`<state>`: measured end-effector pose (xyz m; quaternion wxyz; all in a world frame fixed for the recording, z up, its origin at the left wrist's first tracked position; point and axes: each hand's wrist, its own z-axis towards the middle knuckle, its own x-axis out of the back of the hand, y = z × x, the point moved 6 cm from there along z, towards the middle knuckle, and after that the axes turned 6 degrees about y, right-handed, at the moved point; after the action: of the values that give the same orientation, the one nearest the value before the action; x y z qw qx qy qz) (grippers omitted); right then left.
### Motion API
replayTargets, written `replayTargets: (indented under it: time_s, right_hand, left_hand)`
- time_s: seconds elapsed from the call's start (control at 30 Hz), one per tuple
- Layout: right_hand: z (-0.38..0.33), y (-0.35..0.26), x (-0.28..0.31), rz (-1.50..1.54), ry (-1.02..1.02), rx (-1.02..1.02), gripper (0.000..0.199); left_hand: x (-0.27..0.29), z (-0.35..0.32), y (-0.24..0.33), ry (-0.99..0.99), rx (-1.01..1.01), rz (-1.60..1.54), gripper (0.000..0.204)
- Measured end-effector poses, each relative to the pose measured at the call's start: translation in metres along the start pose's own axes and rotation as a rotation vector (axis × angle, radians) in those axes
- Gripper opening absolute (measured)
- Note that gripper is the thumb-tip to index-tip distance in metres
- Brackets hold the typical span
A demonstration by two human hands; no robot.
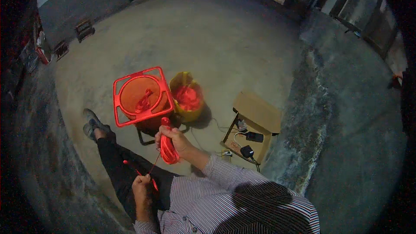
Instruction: Winding red thread onto a small black frame to create a coil.
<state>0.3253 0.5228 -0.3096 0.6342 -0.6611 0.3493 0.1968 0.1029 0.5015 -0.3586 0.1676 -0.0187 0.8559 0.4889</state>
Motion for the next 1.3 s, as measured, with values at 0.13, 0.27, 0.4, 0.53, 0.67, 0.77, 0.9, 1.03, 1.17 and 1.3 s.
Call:
replayTargets:
  time_s: [0.13, 0.27, 0.4, 0.53, 0.67, 0.77, 0.9, 1.03, 1.17, 1.3]
  right_hand:
    - [-0.013, 0.034, 0.02, -0.396, 0.208, -0.151, 0.025]
    - [-0.031, 0.112, 0.016, -0.812, -0.272, -0.349, 0.021]
    - [-0.044, 0.062, -0.015, -0.671, -0.17, -0.437, 0.023]
    - [-0.031, 0.035, -0.004, -0.871, -0.018, -0.256, 0.022]
    - [-0.064, 0.016, -0.009, -0.92, -0.203, -0.094, 0.022]
    - [-0.093, 0.019, 0.009, -0.938, -0.189, -0.118, 0.022]
    - [-0.088, 0.021, 0.064, -0.759, 0.1, -0.331, 0.02]
    - [-0.075, -0.004, 0.056, -0.553, 0.175, -0.207, 0.026]
    - [-0.078, 0.012, -0.011, -0.653, -0.072, -0.041, 0.041]
    - [-0.086, 0.017, -0.033, -0.64, -0.295, 0.024, 0.046]
  left_hand:
    - [-0.003, 0.001, -0.001, 0.08, -0.009, 0.156, 0.025]
    - [0.015, 0.021, -0.025, 0.003, -0.058, 0.055, 0.022]
    - [-0.005, 0.005, -0.01, -0.018, 0.007, -0.118, 0.018]
    - [-0.01, 0.001, -0.01, -0.002, 0.194, -0.034, 0.02]
    - [0.006, 0.009, -0.02, 0.068, 0.183, -0.085, 0.023]
    - [0.003, -0.004, -0.007, -0.045, 0.346, -0.118, 0.025]
    - [-0.003, -0.015, -0.01, 0.083, 0.307, -0.113, 0.021]
    - [-0.004, -0.015, 0.018, 0.11, -0.314, 0.249, 0.019]
    - [-0.083, -0.065, 0.049, -0.161, -0.675, 0.638, 0.034]
    - [-0.092, -0.07, 0.041, -0.292, -0.496, 0.602, 0.037]
